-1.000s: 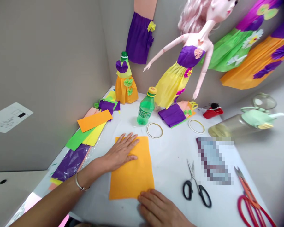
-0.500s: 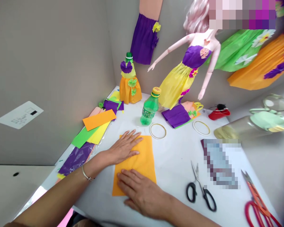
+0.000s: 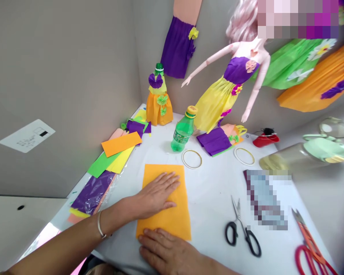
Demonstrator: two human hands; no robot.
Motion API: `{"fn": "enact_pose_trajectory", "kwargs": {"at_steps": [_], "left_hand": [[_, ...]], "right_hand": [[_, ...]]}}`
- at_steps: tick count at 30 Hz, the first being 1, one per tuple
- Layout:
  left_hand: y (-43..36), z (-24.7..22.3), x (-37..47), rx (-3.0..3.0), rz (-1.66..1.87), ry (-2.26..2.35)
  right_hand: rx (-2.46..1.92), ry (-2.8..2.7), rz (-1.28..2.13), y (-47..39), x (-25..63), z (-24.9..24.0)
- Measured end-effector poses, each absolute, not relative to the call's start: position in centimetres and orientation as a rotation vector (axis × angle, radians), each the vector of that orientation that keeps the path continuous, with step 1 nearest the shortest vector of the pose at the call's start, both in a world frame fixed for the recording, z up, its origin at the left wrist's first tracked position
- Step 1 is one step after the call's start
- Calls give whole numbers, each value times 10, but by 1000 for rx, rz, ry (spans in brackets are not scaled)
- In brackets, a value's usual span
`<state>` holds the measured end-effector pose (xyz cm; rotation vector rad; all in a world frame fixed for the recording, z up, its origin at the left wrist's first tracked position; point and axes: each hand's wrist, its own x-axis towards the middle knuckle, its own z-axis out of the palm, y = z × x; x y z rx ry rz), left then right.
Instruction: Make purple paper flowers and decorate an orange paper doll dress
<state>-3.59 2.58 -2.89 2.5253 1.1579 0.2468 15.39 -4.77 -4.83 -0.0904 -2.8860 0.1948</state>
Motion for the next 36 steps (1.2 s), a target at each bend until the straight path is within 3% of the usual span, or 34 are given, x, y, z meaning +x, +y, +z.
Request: {"fn": "enact_pose_trajectory", "kwargs": {"at_steps": [8, 14, 22, 36], "left_hand": [[28, -34, -38, 2441, 173, 1123], [2, -37, -28, 2488, 346, 1058], [-25, -43, -30, 2420, 253, 981], [-50, -41, -13, 2710, 344, 536]], "right_hand": [[42, -2919, 472, -39, 163, -16], [-546, -2664, 561, 27, 166, 30], [-340, -2899, 803, 84, 116, -16], [-350, -3008, 646, 114, 106, -30]]}}
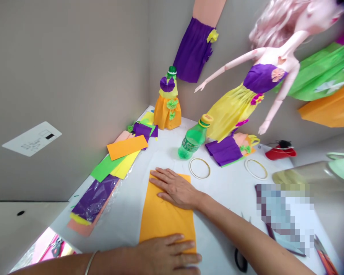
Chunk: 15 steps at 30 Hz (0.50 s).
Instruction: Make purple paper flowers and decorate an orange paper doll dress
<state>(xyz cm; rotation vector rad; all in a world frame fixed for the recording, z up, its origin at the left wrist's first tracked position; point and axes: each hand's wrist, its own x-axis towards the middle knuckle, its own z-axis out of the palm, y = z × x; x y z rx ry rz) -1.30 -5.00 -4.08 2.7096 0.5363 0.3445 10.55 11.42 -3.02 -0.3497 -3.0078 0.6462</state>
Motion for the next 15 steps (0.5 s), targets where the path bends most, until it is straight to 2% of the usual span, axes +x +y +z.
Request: {"fn": "enact_pose_trajectory", "kwargs": {"at_steps": [4, 7, 15], "left_hand": [[-59, -52, -11, 2431, 396, 390], [-54, -43, -12, 2228, 419, 394], [-29, -21, -18, 2387, 311, 638]], "right_hand": [[-374, -2995, 662, 117, 105, -29], [-469, -2932, 673, 122, 108, -23], [-427, -2936, 587, 111, 101, -28]]}}
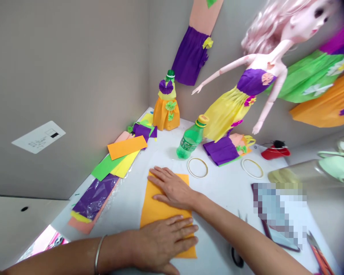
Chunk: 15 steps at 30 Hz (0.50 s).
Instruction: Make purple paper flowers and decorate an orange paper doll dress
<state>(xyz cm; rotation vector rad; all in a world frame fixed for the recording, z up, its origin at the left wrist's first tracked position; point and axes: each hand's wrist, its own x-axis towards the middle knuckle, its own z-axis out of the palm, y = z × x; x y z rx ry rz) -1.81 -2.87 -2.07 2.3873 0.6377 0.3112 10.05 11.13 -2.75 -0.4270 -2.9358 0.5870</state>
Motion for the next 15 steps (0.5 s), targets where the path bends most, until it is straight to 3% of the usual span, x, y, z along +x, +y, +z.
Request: {"fn": "enact_pose_trajectory", "kwargs": {"at_steps": [8, 15], "left_hand": [[-49, -38, -10, 2646, 363, 525], [-62, -42, -3, 2429, 375, 499]], "right_hand": [[-490, -2962, 439, 146, 91, -32], [-515, -2917, 319, 150, 92, -32]]}}
